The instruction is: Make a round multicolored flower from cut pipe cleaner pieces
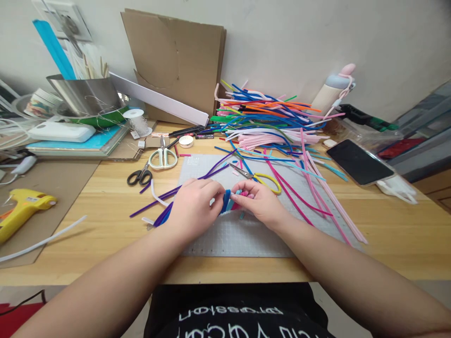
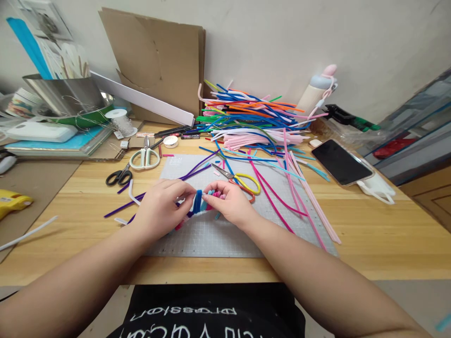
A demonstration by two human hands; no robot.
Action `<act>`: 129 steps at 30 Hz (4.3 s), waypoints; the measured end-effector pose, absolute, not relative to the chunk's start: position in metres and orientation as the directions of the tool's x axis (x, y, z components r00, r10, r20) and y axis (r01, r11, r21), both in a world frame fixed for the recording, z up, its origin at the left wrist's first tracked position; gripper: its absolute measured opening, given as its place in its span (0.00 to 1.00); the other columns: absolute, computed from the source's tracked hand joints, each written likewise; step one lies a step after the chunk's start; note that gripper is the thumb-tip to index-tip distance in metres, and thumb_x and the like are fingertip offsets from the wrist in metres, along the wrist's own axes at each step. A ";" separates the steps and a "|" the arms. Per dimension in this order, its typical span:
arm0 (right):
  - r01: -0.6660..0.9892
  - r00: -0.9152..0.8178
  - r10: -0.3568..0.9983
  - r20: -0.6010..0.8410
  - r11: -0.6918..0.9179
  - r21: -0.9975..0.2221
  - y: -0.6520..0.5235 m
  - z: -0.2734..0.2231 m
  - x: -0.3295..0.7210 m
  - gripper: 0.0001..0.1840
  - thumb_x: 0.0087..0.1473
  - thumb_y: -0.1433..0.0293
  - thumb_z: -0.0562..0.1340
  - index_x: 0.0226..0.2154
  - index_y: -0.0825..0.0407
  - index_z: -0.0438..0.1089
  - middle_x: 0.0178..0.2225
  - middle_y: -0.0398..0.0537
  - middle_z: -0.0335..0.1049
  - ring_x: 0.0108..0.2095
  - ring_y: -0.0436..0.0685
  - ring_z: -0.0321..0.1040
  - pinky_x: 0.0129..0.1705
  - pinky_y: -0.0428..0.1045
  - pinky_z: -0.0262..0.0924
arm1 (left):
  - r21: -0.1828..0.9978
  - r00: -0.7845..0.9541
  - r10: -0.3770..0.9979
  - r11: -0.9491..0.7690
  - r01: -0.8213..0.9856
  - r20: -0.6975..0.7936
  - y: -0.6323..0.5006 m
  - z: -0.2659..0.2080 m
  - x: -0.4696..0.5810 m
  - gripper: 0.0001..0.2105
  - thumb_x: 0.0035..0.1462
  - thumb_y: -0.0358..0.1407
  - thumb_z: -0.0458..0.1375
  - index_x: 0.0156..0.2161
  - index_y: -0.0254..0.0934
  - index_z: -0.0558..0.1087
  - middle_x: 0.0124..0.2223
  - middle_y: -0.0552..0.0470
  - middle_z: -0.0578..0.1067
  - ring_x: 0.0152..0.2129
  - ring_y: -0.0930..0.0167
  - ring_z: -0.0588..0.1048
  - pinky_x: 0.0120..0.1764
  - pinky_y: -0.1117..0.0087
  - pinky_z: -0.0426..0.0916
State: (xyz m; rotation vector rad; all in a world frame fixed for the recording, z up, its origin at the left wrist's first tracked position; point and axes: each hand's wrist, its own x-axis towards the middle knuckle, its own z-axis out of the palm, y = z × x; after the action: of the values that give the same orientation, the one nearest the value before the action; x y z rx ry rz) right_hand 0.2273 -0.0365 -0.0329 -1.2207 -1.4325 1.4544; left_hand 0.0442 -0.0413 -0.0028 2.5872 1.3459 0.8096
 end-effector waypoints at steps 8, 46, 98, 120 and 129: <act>0.122 -0.288 0.953 -0.094 -0.061 -0.991 -0.038 -0.036 0.226 0.18 0.44 0.58 0.66 0.33 0.55 0.68 0.22 0.40 0.64 0.19 0.45 0.58 0.22 0.43 0.51 | 0.502 0.485 0.811 -0.584 0.638 0.326 -0.044 -0.006 0.048 0.07 0.57 0.33 0.53 0.42 0.38 0.68 0.37 0.52 0.75 0.33 0.70 0.73 0.35 0.68 0.65; 0.115 -0.300 0.945 -0.134 -0.103 -0.988 -0.035 -0.038 0.227 0.14 0.46 0.61 0.64 0.33 0.53 0.64 0.21 0.37 0.60 0.18 0.43 0.53 0.21 0.42 0.46 | 0.513 0.425 0.872 -0.487 0.707 0.242 -0.037 -0.006 0.042 0.04 0.55 0.34 0.53 0.32 0.38 0.69 0.30 0.53 0.73 0.26 0.72 0.69 0.29 0.71 0.62; 0.143 -0.282 0.954 -0.104 -0.066 -0.988 -0.036 -0.035 0.225 0.15 0.45 0.62 0.65 0.32 0.54 0.66 0.23 0.38 0.60 0.22 0.45 0.56 0.25 0.43 0.52 | 0.500 0.433 0.890 -0.442 0.745 0.141 -0.040 -0.004 0.046 0.05 0.55 0.35 0.51 0.34 0.40 0.69 0.30 0.55 0.73 0.27 0.71 0.69 0.29 0.71 0.60; 0.120 -0.283 0.950 -0.132 -0.102 -0.988 -0.037 -0.042 0.227 0.16 0.44 0.60 0.66 0.34 0.54 0.68 0.22 0.39 0.64 0.21 0.47 0.61 0.24 0.44 0.56 | 0.481 0.410 0.897 -0.436 0.761 0.165 -0.042 -0.003 0.046 0.05 0.56 0.34 0.51 0.34 0.39 0.69 0.31 0.53 0.73 0.26 0.71 0.70 0.29 0.71 0.61; 0.111 -0.279 0.949 -0.146 -0.119 -0.987 -0.037 -0.041 0.227 0.16 0.43 0.60 0.67 0.33 0.54 0.69 0.22 0.40 0.66 0.21 0.48 0.62 0.24 0.44 0.57 | 0.456 0.487 0.850 -0.520 0.722 0.200 -0.040 -0.002 0.046 0.06 0.56 0.32 0.50 0.33 0.38 0.69 0.30 0.53 0.73 0.27 0.72 0.70 0.31 0.72 0.62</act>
State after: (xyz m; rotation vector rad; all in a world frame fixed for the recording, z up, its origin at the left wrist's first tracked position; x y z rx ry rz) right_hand 0.2270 -0.0371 -0.0409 -1.2291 -1.4283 1.4806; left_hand 0.0458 -0.0405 -0.0020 2.4253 1.3265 0.5837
